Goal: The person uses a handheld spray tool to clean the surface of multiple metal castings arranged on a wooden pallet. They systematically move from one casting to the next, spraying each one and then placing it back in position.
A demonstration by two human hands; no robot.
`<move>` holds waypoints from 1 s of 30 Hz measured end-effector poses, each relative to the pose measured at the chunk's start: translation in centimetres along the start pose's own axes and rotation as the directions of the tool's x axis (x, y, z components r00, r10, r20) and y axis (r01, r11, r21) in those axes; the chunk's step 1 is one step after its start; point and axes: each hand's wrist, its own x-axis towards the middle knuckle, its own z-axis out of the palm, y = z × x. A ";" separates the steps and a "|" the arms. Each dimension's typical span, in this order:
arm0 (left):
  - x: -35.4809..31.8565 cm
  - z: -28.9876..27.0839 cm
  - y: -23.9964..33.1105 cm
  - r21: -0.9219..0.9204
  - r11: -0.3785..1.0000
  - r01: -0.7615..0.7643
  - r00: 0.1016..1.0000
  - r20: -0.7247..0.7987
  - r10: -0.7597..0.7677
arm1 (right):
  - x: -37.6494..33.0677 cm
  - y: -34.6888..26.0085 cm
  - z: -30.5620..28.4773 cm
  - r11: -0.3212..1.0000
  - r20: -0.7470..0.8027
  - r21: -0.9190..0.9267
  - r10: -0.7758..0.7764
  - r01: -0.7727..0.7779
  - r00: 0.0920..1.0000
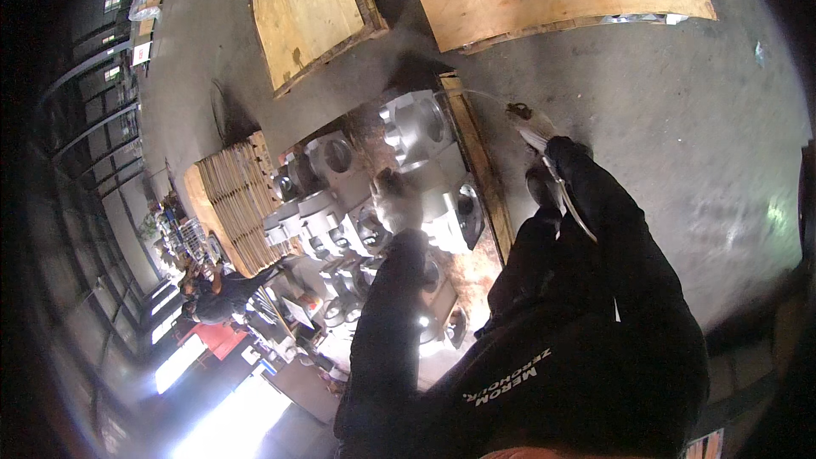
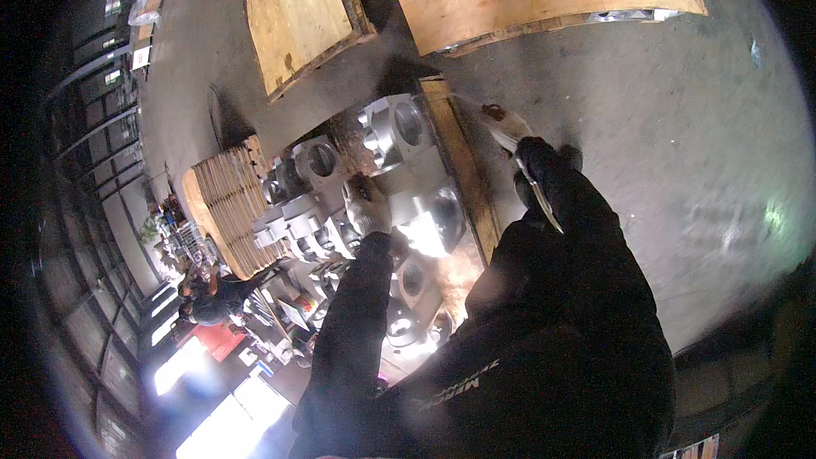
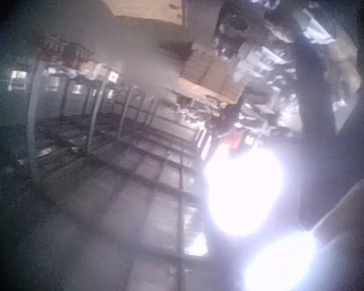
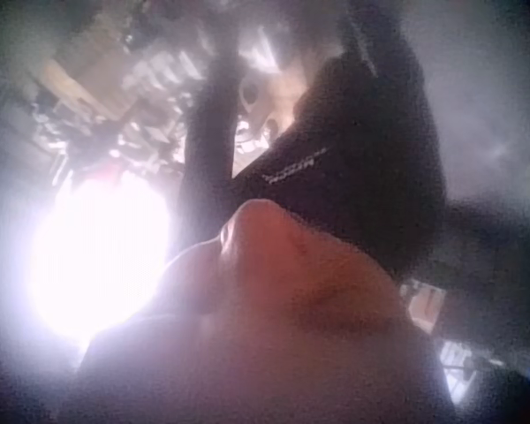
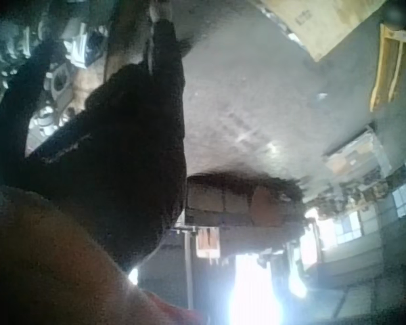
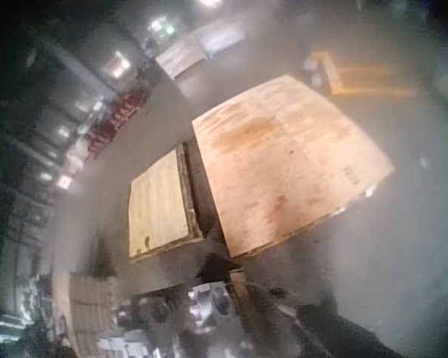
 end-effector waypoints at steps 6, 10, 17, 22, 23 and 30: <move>-2.6 -0.8 -0.9 -0.021 0.992 0.124 0.990 0.066 -0.123 | -7.9 0.9 3.0 0.901 0.221 -0.373 -0.144 0.220 0.965; -3.4 -1.8 -0.7 0.062 0.997 0.056 0.996 0.065 -0.060 | -5.0 4.0 6.0 0.565 0.127 -0.756 -0.369 0.330 0.921; -3.6 -0.7 -0.8 0.220 0.957 0.189 0.975 0.071 -0.209 | -7.4 4.2 2.5 0.977 0.105 -0.203 -0.043 0.063 0.994; -3.3 -1.5 -0.8 0.002 0.995 0.102 0.994 0.038 -0.102 | -10.3 0.4 1.2 0.990 -0.069 -0.137 0.023 -0.033 0.997; -3.0 -1.8 -0.6 0.034 0.992 0.123 0.990 0.068 -0.126 | -10.3 -0.4 0.2 0.987 -0.067 -0.074 0.141 -0.145 0.988; -3.5 -1.4 -1.4 -0.133 0.972 0.194 0.980 -0.018 -0.198 | -12.7 -7.4 -2.2 0.831 0.097 -0.360 -0.418 0.423 0.903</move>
